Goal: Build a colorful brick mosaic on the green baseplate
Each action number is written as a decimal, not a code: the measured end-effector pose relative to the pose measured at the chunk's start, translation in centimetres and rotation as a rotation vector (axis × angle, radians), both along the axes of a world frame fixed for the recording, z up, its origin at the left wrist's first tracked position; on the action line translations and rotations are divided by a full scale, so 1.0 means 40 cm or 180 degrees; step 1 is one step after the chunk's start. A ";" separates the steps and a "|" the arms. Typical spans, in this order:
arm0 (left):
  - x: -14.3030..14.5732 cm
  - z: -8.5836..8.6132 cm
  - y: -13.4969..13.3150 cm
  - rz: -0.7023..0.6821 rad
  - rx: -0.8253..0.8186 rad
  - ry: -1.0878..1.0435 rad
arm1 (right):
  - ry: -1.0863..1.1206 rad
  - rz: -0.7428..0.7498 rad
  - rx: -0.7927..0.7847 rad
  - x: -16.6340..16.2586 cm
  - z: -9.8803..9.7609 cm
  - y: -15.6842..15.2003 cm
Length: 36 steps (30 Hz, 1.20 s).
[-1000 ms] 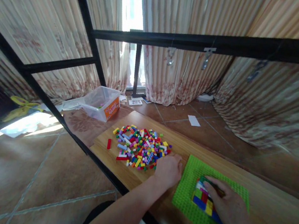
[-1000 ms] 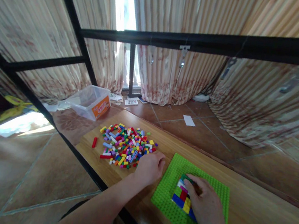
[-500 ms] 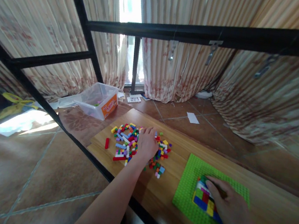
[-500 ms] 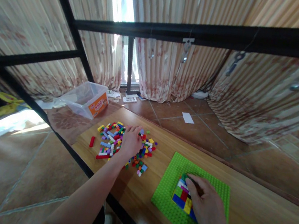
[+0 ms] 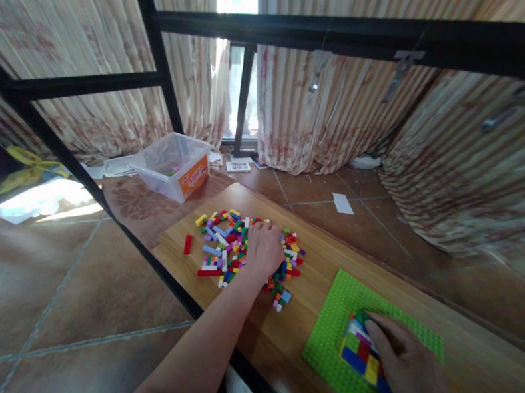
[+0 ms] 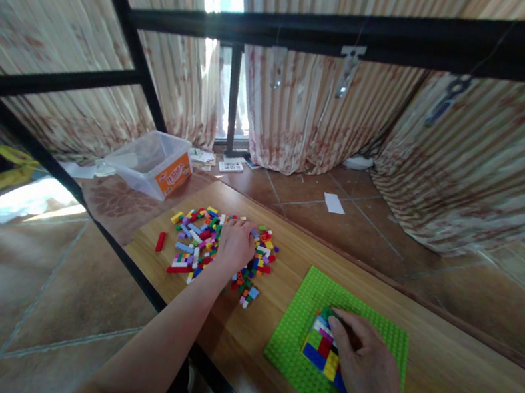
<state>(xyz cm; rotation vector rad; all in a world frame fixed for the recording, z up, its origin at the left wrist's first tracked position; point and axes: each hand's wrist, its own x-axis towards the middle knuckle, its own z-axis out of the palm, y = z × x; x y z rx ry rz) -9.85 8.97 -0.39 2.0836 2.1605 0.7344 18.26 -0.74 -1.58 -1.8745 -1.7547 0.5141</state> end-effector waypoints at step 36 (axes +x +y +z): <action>0.150 0.065 -0.115 -0.1297 -0.1159 -0.5114 | 0.1174 -0.0758 0.1200 -0.059 0.069 -0.015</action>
